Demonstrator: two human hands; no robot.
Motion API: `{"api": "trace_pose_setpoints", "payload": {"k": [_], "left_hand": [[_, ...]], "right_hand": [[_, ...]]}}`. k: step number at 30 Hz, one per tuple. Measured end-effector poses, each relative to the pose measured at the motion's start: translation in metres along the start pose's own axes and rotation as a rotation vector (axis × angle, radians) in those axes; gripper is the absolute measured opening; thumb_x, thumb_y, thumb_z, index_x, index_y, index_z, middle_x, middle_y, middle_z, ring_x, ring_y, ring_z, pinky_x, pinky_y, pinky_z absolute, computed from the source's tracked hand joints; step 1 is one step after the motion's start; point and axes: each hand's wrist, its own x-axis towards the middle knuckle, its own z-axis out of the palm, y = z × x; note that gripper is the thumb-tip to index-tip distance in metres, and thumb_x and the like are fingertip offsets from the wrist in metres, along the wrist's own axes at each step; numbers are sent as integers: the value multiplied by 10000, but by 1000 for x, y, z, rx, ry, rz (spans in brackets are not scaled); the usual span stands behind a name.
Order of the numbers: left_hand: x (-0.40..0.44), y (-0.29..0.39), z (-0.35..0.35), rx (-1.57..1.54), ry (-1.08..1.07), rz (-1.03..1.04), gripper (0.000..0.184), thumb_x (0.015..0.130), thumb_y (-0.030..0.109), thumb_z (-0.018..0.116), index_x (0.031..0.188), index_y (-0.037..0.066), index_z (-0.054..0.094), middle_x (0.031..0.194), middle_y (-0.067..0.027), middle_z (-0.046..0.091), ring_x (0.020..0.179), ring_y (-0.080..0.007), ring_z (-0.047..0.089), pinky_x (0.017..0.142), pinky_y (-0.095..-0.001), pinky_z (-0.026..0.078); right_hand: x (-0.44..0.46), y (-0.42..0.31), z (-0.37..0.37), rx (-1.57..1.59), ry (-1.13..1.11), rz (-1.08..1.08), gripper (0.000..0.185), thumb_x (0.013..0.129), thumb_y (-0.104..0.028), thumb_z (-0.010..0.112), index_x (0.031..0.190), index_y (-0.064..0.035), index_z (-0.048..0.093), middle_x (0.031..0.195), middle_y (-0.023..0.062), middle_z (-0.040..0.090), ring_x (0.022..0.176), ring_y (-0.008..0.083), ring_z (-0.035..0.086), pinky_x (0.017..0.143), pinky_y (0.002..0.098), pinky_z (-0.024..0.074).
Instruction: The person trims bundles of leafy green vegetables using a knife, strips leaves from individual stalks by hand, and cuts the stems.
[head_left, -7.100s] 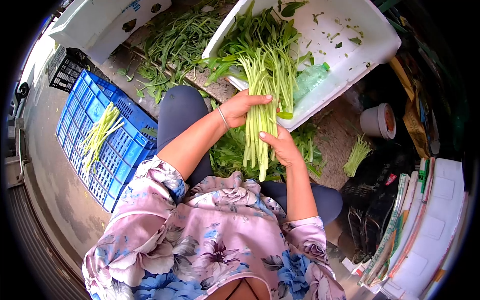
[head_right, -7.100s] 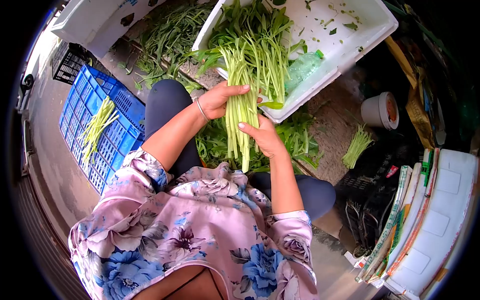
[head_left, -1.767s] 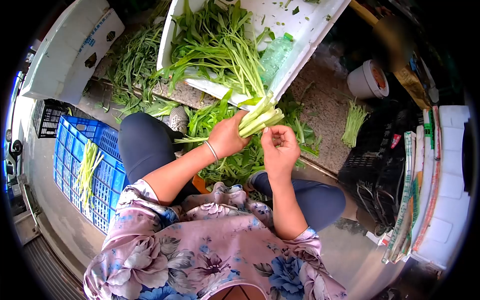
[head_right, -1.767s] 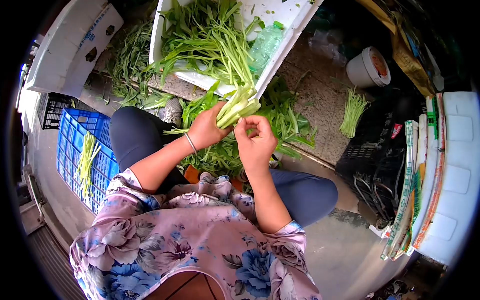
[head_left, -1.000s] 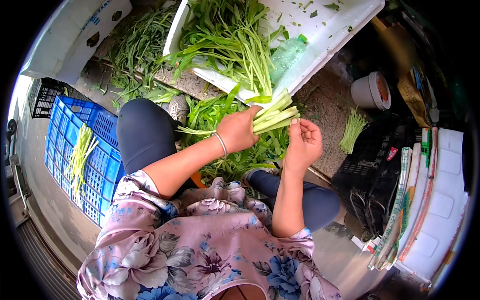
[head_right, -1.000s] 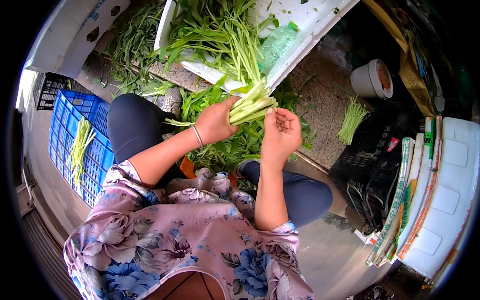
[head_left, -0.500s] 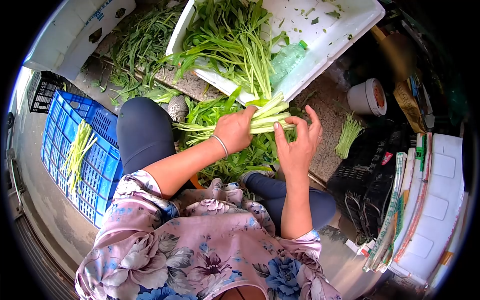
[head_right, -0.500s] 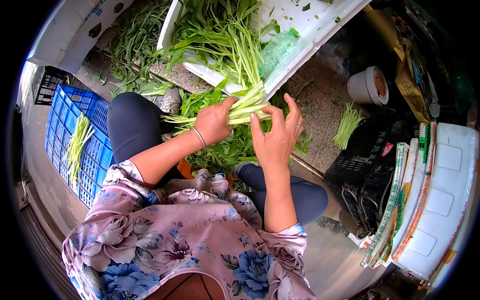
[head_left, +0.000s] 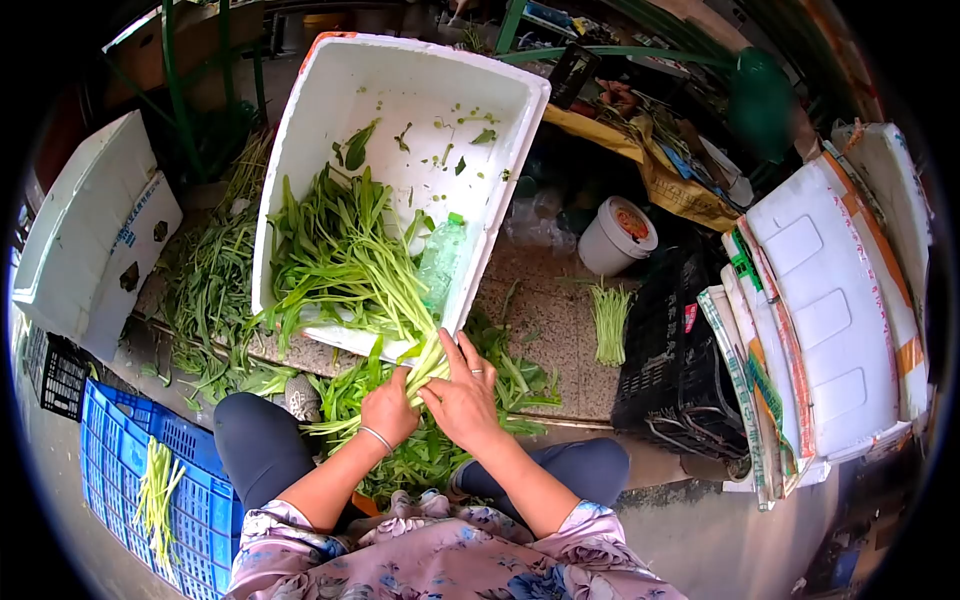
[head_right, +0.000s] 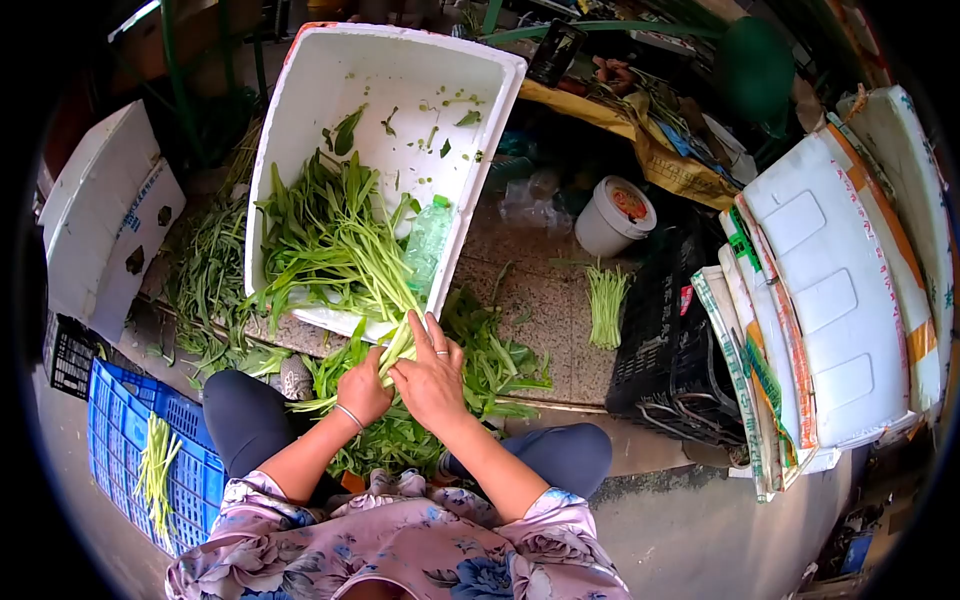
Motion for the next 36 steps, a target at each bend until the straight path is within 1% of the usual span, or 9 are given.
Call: {"api": "trace_pose_setpoints", "payload": {"k": [3,10,15,17,22,27,29,31,36], "left_hand": [[-3,2,0,30,-13,8,458,638,81,607,1061,36,438,815,-206,607,740,-372,597,673,-444,473],[-2,5,-5,29,-64,-18,454,644,94,606,1056,38,423,812,-204,608,752,-374,598,672,-452,469],[0,6,-9,13,-85,-27,467,660,110,597,1088,51,419,821,-208,610,765,-363,601,677,-448,468],[-1,6,-9,-3,-17,1,456,651,114,615,1070,67,443,737,-187,606,699,-364,596,634,-441,472],[0,9,-14,-51,-6,31,454,647,104,619,1060,65,437,759,-184,607,731,-354,595,650,-428,469],[1,5,-9,-54,9,42,452,647,98,618,1059,66,436,767,-180,609,736,-351,595,655,-426,469],[0,3,-8,-55,19,56,455,646,95,619,1061,67,435,765,-178,610,735,-350,596,655,-425,470],[0,4,-9,-6,-35,36,455,645,89,619,1060,69,434,760,-174,610,733,-346,598,654,-424,472],[0,0,-5,-6,-27,53,469,641,90,626,1066,71,428,755,-172,610,730,-347,598,653,-426,474]], "right_hand": [[1,-2,-3,-66,-91,2,117,695,-145,671,764,-52,684,1378,157,309,1278,321,249,960,438,233],[3,5,5,54,-41,31,92,665,-106,680,735,-47,676,1375,156,317,1266,318,279,960,447,235],[10,14,-3,146,0,197,48,661,-79,675,680,-41,652,1326,120,407,1256,297,308,1011,474,193],[14,17,-10,129,-1,216,61,669,-90,670,679,-32,653,1302,128,429,1233,292,338,1007,433,230],[17,30,-13,244,60,291,74,698,-87,657,758,-47,673,1225,109,516,1145,264,457,966,367,337],[24,38,-17,171,136,310,99,719,-85,645,797,-26,660,1216,113,523,1124,265,479,955,362,344],[26,43,-19,315,-32,277,114,734,-102,639,813,-21,655,1211,127,525,1103,265,497,947,358,348],[25,46,-22,210,-52,273,131,744,-121,636,823,-18,651,1211,145,521,1097,256,505,935,350,358],[28,43,-28,335,-260,453,163,736,-126,648,856,-16,642,1215,152,513,1114,251,496,919,349,374]]}}
